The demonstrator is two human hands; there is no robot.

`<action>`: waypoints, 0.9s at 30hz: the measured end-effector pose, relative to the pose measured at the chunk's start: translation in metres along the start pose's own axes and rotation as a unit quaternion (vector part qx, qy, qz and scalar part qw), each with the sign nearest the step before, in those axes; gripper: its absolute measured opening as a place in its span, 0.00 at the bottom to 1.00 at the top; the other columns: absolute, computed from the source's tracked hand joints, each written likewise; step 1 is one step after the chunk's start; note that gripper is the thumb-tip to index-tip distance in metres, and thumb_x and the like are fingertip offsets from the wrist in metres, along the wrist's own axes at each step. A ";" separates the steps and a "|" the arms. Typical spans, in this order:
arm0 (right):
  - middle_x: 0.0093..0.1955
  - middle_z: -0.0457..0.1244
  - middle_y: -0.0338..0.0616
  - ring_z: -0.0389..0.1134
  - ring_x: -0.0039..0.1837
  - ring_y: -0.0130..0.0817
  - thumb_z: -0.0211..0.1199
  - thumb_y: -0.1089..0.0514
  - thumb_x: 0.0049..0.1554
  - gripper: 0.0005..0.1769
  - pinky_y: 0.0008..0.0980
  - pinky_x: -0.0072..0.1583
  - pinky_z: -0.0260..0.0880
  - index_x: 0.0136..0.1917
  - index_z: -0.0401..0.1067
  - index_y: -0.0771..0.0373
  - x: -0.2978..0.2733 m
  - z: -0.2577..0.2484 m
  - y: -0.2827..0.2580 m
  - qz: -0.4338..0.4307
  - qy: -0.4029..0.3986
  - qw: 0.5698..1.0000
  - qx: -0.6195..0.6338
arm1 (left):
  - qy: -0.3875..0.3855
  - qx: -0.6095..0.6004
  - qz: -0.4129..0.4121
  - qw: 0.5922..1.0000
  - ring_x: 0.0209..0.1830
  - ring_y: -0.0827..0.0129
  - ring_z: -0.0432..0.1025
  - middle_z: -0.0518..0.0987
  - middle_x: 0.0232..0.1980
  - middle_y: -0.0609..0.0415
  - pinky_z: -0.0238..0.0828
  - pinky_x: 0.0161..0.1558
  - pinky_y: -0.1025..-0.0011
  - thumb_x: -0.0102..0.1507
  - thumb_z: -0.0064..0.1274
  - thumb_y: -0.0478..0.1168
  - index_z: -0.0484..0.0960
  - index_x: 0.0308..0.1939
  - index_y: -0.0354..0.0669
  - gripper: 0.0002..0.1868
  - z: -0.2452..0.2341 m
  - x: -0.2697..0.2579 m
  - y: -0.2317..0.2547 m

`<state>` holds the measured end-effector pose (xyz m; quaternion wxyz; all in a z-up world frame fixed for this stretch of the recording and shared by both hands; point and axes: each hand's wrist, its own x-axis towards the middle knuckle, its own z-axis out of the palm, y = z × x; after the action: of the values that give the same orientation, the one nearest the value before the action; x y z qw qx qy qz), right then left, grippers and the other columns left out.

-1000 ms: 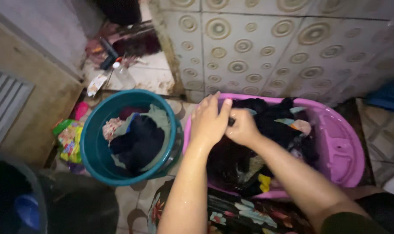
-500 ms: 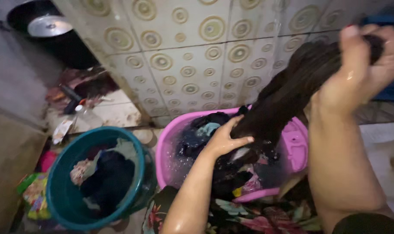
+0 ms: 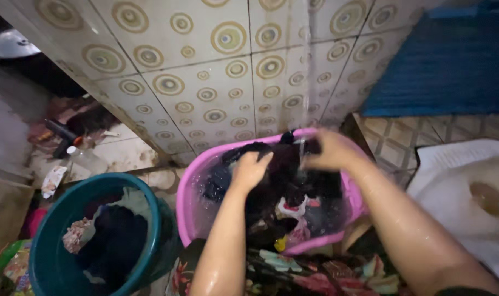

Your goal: The person hand washes multiple garments in a pink basin under running water, then transfers each item to a green bucket. They repeatedly rinse, wring, and move clothes between the two basins throughout the clip.

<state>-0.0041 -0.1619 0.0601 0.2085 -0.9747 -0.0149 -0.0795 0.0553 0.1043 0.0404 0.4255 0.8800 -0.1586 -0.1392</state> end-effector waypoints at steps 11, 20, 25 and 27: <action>0.40 0.72 0.42 0.72 0.39 0.32 0.61 0.73 0.43 0.20 0.39 0.42 0.75 0.49 0.80 0.62 0.031 0.021 0.025 0.136 -0.076 0.917 0.366 | -0.114 -0.198 0.203 0.952 0.47 0.70 0.76 0.84 0.47 0.51 0.72 0.53 0.69 0.47 0.68 0.37 0.80 0.53 0.42 0.29 -0.039 -0.025 0.038; 0.40 0.57 0.40 0.56 0.41 0.26 0.60 0.76 0.53 0.06 0.25 0.44 0.53 0.41 0.74 0.69 -0.014 -0.094 -0.023 -0.055 0.419 0.864 0.275 | 0.083 0.147 0.058 0.984 0.54 0.51 0.77 0.85 0.48 0.49 0.72 0.52 0.57 0.51 0.65 0.42 0.84 0.48 0.51 0.20 -0.047 -0.025 0.036; 0.46 0.62 0.43 0.63 0.50 0.31 0.54 0.75 0.53 0.07 0.25 0.57 0.63 0.41 0.70 0.69 -0.015 -0.114 -0.030 -0.081 0.531 0.773 0.338 | 0.192 0.139 0.294 0.926 0.58 0.43 0.73 0.82 0.56 0.38 0.63 0.59 0.50 0.52 0.64 0.38 0.87 0.45 0.45 0.17 -0.017 -0.001 -0.006; 0.46 0.65 0.43 0.66 0.51 0.32 0.52 0.72 0.54 0.07 0.26 0.59 0.65 0.43 0.70 0.68 -0.008 -0.111 -0.012 -0.041 0.517 0.782 0.345 | 0.143 -0.014 0.188 0.972 0.58 0.46 0.75 0.82 0.54 0.40 0.68 0.58 0.59 0.58 0.56 0.35 0.83 0.51 0.41 0.17 -0.014 0.007 -0.015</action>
<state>-0.0293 -0.1963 0.1639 0.5036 -0.6487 0.0285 -0.5698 0.0693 0.1200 0.0364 0.4747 0.8391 -0.2568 0.0681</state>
